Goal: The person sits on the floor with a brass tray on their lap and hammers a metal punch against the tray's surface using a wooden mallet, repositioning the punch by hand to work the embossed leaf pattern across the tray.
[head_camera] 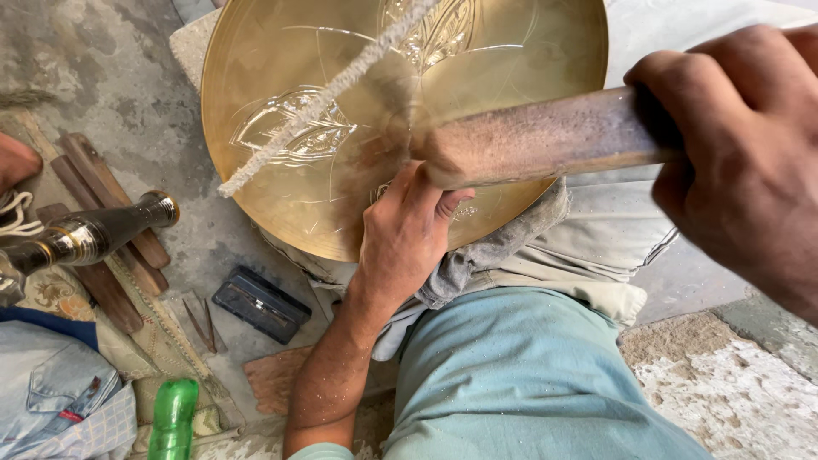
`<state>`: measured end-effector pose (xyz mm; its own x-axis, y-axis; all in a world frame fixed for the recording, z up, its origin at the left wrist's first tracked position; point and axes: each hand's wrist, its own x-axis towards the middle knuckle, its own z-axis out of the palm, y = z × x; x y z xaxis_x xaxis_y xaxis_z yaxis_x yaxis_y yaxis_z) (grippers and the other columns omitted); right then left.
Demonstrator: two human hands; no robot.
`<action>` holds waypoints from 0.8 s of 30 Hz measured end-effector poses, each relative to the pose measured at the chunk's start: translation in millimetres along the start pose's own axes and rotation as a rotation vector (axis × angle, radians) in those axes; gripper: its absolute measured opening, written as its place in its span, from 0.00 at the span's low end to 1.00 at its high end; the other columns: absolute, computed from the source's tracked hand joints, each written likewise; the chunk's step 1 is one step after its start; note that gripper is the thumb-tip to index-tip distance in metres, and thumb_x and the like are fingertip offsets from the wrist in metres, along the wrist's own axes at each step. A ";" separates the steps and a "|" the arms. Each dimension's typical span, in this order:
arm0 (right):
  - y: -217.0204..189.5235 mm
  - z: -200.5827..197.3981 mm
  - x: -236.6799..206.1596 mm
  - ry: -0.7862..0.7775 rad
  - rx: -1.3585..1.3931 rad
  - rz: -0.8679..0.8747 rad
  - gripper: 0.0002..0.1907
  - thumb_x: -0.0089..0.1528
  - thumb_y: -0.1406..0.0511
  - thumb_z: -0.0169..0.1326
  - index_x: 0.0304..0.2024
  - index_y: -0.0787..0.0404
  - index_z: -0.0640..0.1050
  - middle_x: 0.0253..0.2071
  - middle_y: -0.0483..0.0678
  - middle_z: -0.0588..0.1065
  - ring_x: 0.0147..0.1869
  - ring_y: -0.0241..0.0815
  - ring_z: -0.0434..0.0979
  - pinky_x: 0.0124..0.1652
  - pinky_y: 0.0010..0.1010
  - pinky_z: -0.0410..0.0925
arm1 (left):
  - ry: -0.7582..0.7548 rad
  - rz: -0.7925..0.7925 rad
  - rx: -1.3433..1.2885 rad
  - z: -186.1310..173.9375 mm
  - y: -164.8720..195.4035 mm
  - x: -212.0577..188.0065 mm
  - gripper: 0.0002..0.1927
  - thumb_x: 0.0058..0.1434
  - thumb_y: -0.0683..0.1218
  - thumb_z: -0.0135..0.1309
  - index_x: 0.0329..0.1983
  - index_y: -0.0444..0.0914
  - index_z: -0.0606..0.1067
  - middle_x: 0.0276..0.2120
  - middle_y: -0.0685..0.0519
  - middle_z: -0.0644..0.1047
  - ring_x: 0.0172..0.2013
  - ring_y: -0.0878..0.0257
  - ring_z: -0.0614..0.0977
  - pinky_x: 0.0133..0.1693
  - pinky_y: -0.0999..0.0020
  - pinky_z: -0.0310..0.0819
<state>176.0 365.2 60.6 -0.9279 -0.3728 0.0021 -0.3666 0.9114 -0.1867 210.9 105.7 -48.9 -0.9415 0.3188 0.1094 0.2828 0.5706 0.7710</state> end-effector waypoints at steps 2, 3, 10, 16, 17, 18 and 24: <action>-0.4 -2.5 -3.6 -0.025 0.051 0.039 0.27 0.59 0.77 0.63 0.60 0.68 0.73 0.44 0.58 0.74 0.44 0.54 0.77 0.44 0.40 0.73 | 0.013 -0.026 -0.054 1.0 -0.1 0.3 0.15 0.73 0.49 0.56 0.57 0.41 0.69 0.42 0.50 0.75 0.39 0.53 0.83 0.37 0.59 0.79; -0.6 -1.7 -3.8 -0.020 0.049 0.053 0.27 0.58 0.76 0.63 0.60 0.68 0.74 0.44 0.58 0.74 0.44 0.53 0.77 0.43 0.40 0.73 | 0.015 -0.047 -0.079 1.0 -0.1 -0.2 0.15 0.73 0.50 0.56 0.57 0.41 0.69 0.42 0.51 0.76 0.40 0.53 0.84 0.38 0.60 0.80; 1.7 -2.6 -5.8 -0.019 0.240 0.180 0.26 0.61 0.74 0.59 0.62 0.67 0.72 0.51 0.57 0.72 0.49 0.49 0.77 0.45 0.36 0.72 | 0.010 -0.031 -0.039 2.4 -2.4 -0.7 0.15 0.74 0.49 0.55 0.58 0.40 0.69 0.42 0.50 0.76 0.38 0.53 0.84 0.36 0.60 0.79; -1.0 -5.4 -1.7 -0.024 0.012 0.064 0.26 0.56 0.79 0.63 0.57 0.69 0.76 0.48 0.58 0.74 0.49 0.53 0.77 0.47 0.39 0.73 | 0.006 -0.053 -0.051 2.1 0.1 -1.2 0.17 0.72 0.50 0.57 0.59 0.40 0.69 0.40 0.50 0.76 0.38 0.55 0.84 0.35 0.60 0.80; -1.4 -6.4 2.5 -0.021 -0.082 0.020 0.26 0.54 0.80 0.63 0.56 0.68 0.77 0.48 0.59 0.75 0.47 0.53 0.77 0.46 0.39 0.73 | -0.001 -0.052 -0.023 1.9 -0.1 -0.8 0.18 0.71 0.49 0.58 0.60 0.39 0.70 0.40 0.49 0.76 0.37 0.54 0.84 0.35 0.59 0.79; -2.8 -8.8 5.9 -0.021 -0.136 -0.014 0.26 0.53 0.80 0.63 0.54 0.67 0.77 0.47 0.59 0.75 0.46 0.53 0.77 0.45 0.39 0.73 | -0.014 -0.055 0.001 1.8 -0.1 -1.2 0.20 0.70 0.49 0.59 0.60 0.38 0.70 0.39 0.48 0.76 0.36 0.53 0.83 0.34 0.58 0.78; -14.9 -23.2 24.6 -0.013 -0.115 -0.082 0.24 0.50 0.80 0.62 0.49 0.66 0.78 0.39 0.55 0.77 0.42 0.50 0.78 0.40 0.37 0.73 | 0.061 -0.028 -0.040 4.3 -0.3 -2.2 0.17 0.72 0.48 0.58 0.59 0.39 0.69 0.43 0.48 0.77 0.40 0.52 0.84 0.37 0.60 0.79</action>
<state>157.0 346.5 86.2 -0.8937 -0.4488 0.0000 -0.4476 0.8913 -0.0722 213.7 108.1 -52.1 -0.9587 0.2559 0.1240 0.2494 0.5474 0.7988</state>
